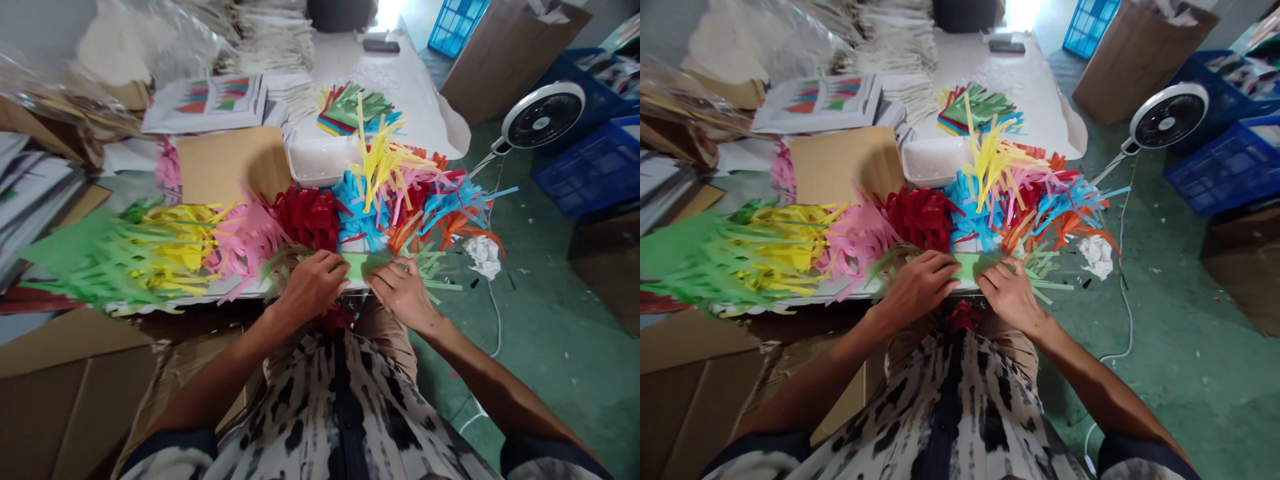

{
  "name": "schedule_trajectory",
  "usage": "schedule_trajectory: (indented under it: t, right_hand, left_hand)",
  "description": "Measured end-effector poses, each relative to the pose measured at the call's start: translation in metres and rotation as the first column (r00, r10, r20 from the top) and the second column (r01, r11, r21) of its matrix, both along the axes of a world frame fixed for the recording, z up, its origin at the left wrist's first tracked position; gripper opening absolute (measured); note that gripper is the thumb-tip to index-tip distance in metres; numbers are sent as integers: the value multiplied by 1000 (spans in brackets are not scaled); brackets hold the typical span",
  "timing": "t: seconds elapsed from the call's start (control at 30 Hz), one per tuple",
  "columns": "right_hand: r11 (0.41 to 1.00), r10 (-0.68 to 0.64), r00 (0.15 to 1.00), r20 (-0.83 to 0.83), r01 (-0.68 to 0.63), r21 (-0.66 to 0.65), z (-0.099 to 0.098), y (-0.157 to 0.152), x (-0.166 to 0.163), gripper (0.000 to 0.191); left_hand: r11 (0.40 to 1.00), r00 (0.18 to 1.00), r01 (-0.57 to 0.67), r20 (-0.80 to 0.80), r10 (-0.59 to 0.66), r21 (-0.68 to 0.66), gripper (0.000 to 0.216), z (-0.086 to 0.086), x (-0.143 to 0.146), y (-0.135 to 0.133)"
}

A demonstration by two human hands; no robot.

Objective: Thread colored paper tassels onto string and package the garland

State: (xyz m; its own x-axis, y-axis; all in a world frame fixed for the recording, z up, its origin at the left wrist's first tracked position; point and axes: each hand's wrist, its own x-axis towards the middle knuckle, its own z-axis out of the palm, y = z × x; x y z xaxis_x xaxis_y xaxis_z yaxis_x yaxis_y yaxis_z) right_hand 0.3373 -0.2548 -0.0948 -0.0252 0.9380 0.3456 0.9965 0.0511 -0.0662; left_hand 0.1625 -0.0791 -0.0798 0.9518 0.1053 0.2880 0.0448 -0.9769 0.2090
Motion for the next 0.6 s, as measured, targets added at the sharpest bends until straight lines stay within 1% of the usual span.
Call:
schedule_trajectory:
  t: [0.07, 0.13, 0.2, 0.3, 0.37, 0.43, 0.53, 0.6]
  right_hand:
    - [1000, -3, 1000, 7, 3, -5, -3, 0, 0, 23]
    - [1000, -15, 1000, -16, 15, -7, -2, -1, -1, 22]
    - [999, -33, 998, -56, 33, -3, 2, -3, -3, 20]
    - [998, -66, 991, -115, 64, -23, 9, -6, -11, 19]
    - [997, -60, 989, -137, 53, -49, 11, -7, -16, 24]
    - [998, -36, 989, -146, 28, -56, 11, -8, -18, 23]
    - [998, -46, 985, -164, 39, -46, 9, -10, -11, 20]
    - [996, -74, 978, -193, 63, -59, 10, -13, -3, 20]
  left_hand:
    - [1000, 1000, 1, -4, -1, 6, 24, 1, -1, 0]
    - [1000, 1000, -3, -7, 3, 12, 27, -1, -2, -2]
    - [1000, 1000, -14, -6, 14, 26, 28, -4, -2, -5]
    - [998, 999, -33, 11, 33, 56, 24, -11, -5, -12]
    - [998, 999, -33, 26, 32, 62, 24, -15, -8, -18]
    - [998, 999, -15, 40, 13, 68, 25, -18, -12, -23]
    - [997, 997, 14, 81, -20, 78, 22, -19, -20, -24]
    - [999, 994, -4, 105, 0, 33, 18, -17, -24, -22]
